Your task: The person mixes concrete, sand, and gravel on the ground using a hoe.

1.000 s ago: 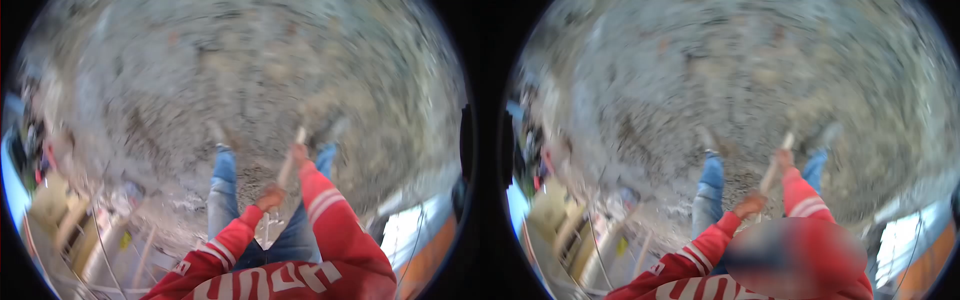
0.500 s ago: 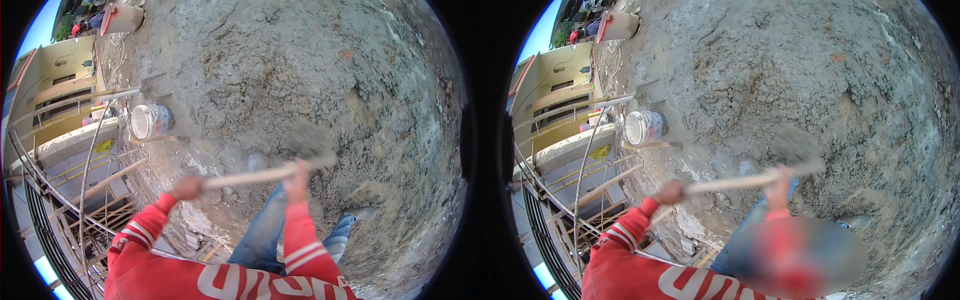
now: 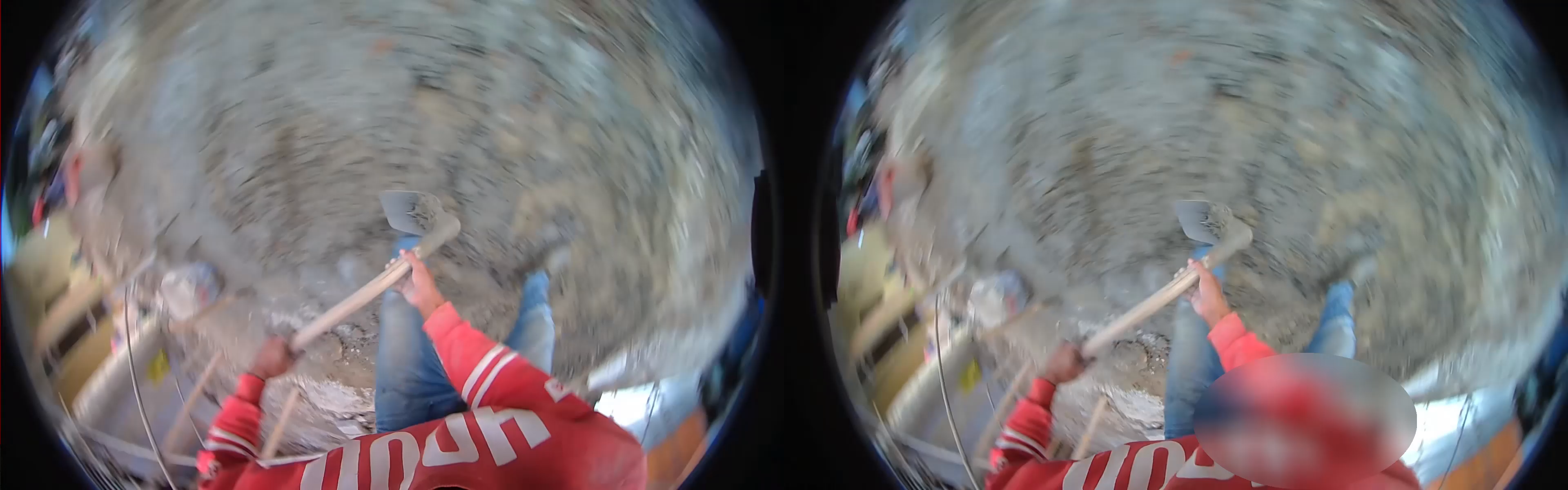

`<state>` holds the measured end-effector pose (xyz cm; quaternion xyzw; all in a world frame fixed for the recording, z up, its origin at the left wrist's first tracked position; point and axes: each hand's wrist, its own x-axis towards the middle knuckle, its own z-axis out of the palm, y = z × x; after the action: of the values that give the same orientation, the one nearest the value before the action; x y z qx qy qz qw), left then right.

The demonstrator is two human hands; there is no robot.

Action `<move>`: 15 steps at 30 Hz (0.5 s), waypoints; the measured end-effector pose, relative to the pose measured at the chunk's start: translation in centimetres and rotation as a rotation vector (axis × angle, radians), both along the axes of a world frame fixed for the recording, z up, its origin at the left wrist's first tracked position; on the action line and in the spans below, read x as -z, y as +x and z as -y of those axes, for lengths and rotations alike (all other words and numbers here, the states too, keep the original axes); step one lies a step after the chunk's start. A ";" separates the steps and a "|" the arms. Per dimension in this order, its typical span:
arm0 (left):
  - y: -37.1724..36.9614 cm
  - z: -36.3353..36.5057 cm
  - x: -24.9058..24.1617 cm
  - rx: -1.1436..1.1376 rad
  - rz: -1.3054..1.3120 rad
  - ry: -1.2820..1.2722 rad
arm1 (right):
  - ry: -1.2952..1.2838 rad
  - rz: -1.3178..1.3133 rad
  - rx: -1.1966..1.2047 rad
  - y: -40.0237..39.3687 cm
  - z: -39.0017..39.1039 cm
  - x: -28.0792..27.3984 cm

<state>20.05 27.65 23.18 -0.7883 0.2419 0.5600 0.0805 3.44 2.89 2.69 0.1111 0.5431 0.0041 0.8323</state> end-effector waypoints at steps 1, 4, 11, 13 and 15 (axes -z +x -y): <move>-3.4 3.7 2.3 -0.047 -0.104 -0.171 | -0.059 -0.042 0.081 -4.1 2.6 2.0; -15.1 13.8 9.3 -0.034 -0.266 -0.311 | -0.360 -0.367 0.260 -14.7 11.5 5.7; -38.2 38.3 19.4 -0.085 -0.392 -0.323 | -0.915 -0.737 0.077 -33.7 28.0 7.5; -42.3 42.7 23.0 -0.082 -0.409 -0.351 | -0.954 -1.030 -0.161 -36.1 32.1 8.9; -45.5 45.1 26.7 -0.037 -0.395 -0.338 | -1.080 -1.333 -0.477 -40.9 34.2 16.7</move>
<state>-25.46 -17.49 -3.56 -0.6704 0.3285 0.6560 -0.1112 -37.47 -31.29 -14.02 -0.4334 0.8510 -0.1449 0.2589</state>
